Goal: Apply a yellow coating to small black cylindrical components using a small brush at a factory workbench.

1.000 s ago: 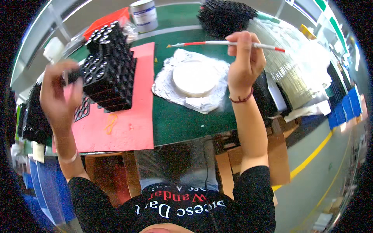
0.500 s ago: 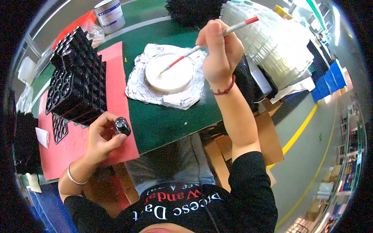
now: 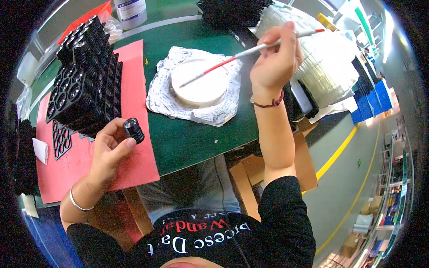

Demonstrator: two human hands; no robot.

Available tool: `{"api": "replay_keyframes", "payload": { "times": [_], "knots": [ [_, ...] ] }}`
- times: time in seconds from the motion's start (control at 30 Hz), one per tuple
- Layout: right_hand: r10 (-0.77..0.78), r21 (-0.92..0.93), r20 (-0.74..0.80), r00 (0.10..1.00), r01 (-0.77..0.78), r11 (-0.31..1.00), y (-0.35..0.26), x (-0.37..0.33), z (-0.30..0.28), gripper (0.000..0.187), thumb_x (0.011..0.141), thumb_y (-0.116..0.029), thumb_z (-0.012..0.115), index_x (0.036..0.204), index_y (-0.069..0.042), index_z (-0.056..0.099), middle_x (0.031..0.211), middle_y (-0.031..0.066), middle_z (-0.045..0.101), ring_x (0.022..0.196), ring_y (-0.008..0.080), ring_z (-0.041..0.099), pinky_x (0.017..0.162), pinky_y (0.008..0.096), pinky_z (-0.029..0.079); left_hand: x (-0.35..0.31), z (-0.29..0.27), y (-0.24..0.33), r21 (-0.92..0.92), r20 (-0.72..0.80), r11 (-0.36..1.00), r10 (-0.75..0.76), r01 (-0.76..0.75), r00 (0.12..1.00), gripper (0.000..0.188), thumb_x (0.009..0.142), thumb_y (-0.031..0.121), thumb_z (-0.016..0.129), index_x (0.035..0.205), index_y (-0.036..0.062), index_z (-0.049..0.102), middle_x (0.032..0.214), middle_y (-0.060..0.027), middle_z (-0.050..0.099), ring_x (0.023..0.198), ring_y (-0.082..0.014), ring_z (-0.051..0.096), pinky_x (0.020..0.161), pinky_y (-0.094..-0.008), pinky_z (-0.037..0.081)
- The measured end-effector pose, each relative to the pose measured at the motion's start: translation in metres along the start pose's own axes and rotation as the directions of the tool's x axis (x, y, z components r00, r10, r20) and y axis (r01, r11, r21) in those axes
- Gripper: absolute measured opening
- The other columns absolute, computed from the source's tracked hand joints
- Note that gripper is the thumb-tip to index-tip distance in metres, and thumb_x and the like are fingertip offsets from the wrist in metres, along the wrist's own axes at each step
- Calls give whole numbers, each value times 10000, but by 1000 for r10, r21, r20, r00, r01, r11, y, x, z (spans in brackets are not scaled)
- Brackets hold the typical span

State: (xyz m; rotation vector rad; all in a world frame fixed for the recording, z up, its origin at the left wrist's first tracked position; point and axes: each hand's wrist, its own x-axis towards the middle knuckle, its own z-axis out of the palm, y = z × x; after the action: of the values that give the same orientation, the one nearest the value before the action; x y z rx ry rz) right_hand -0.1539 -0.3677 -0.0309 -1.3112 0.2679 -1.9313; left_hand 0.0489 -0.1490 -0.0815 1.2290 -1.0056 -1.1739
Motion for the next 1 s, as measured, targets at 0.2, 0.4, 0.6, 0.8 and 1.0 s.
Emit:
{"api": "replay_keyframes", "payload": {
  "times": [0.2,0.4,0.6,0.8,1.0],
  "knots": [
    [18,131,-37,999,-13,991,-6,-1,3,378,840,-297,476,554,-50,473,474,32,427,388,68,310,375,189,228,0,0,3,-27,-57,997,-68,67,996,264,773,109,579,1003,-1,514,889,-19,567,756,-53,508,637,-189,408],
    [-3,78,-65,998,8,997,-10,-6,9,371,813,-304,529,553,-45,476,458,30,424,381,67,336,373,186,240,-2,-3,5,-54,-69,994,-97,94,993,278,778,152,579,1004,3,515,870,-16,574,691,-43,489,602,-176,394],
    [63,95,-84,994,-55,994,-13,-6,10,366,808,-308,541,560,-44,485,452,22,418,375,64,337,355,183,233,-1,1,3,-88,-174,995,-68,54,982,260,771,178,563,955,4,504,634,33,479,555,-33,433,491,-155,320],
    [94,117,-47,994,-88,989,-13,-5,9,354,834,-308,498,592,-49,484,463,16,381,382,67,321,352,186,220,-2,-5,1,-132,-117,985,-122,107,986,295,767,198,601,987,18,521,794,9,565,592,-24,456,509,-150,357],
    [133,136,-55,990,-124,983,-15,-6,12,362,843,-321,474,609,-45,481,462,15,355,385,72,298,357,190,220,-2,-5,-2,-156,-128,985,-92,72,987,305,765,215,610,983,20,524,801,3,570,587,-28,459,510,-152,360]
  ]
}}
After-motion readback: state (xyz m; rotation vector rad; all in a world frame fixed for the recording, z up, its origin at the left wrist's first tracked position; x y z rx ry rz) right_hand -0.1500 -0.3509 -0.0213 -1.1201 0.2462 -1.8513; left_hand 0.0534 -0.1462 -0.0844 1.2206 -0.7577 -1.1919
